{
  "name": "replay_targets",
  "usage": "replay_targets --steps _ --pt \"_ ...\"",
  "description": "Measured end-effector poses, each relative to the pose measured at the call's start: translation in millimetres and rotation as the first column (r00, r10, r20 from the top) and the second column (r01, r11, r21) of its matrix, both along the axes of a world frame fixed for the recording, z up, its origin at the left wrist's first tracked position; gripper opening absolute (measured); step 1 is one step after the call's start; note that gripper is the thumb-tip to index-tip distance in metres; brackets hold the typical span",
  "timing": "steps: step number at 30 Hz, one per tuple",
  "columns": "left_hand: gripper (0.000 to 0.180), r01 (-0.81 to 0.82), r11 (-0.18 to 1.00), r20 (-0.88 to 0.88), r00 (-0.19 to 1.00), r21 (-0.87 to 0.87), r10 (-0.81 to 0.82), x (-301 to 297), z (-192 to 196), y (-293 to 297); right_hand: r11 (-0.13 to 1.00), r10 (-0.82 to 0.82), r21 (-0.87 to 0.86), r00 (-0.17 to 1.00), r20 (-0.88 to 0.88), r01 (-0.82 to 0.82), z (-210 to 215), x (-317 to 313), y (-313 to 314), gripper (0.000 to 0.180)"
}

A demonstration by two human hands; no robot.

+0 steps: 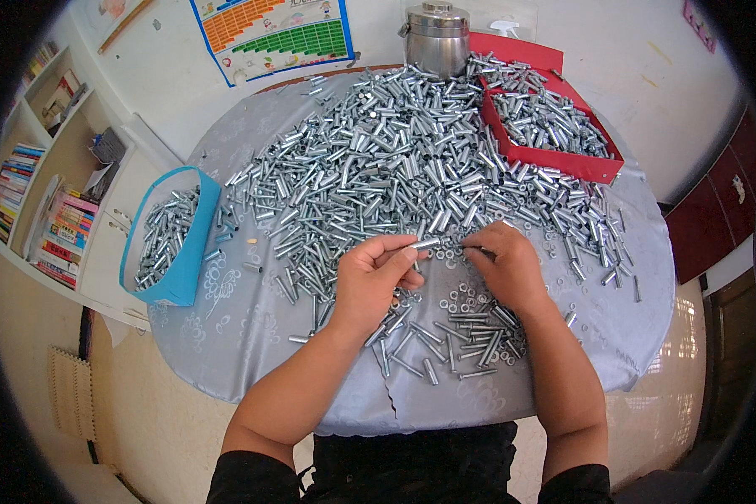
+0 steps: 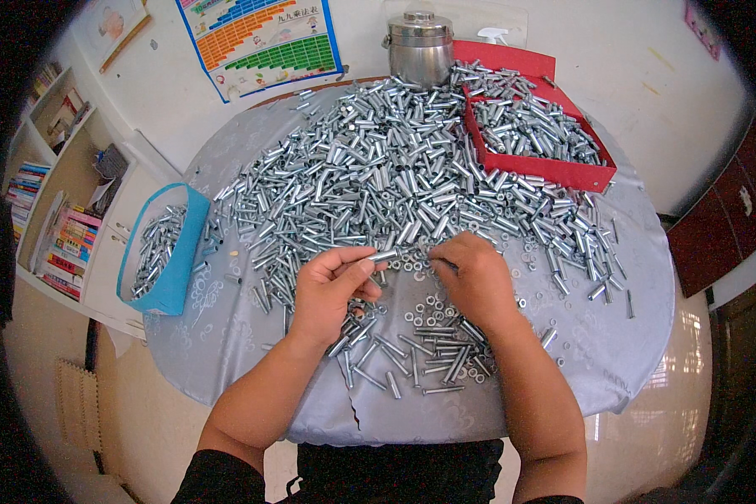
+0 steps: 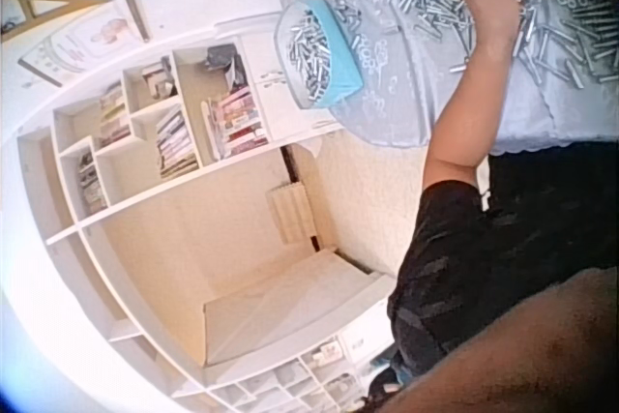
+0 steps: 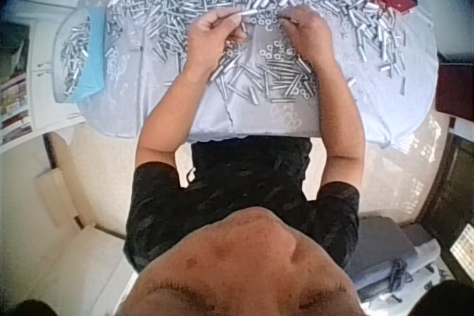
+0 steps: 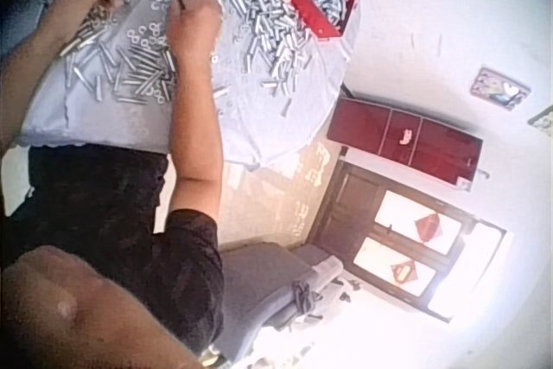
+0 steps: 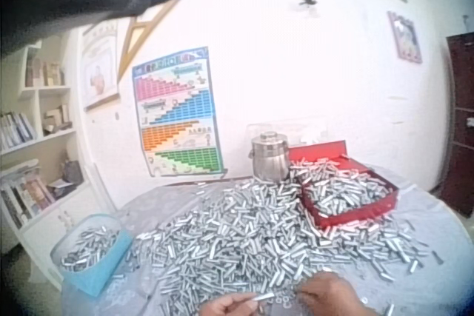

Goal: The person repeatedly picks up metal bolts and washers from a large pile on a table. They thread the washers onto the bolts by hand and place the assembled units back onto the table. The process is continuous and repetitive throughout the clip.

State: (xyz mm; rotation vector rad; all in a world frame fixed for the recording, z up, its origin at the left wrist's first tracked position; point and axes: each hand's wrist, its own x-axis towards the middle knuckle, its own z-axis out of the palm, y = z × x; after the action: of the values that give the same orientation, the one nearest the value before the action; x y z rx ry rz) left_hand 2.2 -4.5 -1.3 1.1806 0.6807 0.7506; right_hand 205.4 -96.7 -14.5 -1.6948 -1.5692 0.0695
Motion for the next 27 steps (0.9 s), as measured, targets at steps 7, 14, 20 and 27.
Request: replay_targets --steps 7,14,20,27 --pt "0.022 -0.067 0.997 0.040 0.997 0.029 0.066 0.8 -7.5 3.1 0.998 0.060 -0.023 0.975 0.213 -0.057 1.2 -16.9 8.4 0.019" --pt "0.022 -0.059 0.998 0.016 0.998 0.017 0.059 0.8 -3.4 1.7 0.982 0.058 -0.187 0.979 0.198 -0.020 2.2 -18.1 5.5 0.016" --pt "0.022 -0.038 0.998 0.014 0.999 0.044 0.038 0.5 -6.3 2.0 0.951 0.147 -0.293 0.979 0.144 -0.100 10.3 -15.3 -4.4 0.015" --pt "0.021 -0.019 0.998 -0.013 1.000 0.062 0.020 0.8 -6.6 0.6 0.979 -0.001 -0.181 0.897 -0.442 -0.088 15.8 -16.9 -4.1 0.016"
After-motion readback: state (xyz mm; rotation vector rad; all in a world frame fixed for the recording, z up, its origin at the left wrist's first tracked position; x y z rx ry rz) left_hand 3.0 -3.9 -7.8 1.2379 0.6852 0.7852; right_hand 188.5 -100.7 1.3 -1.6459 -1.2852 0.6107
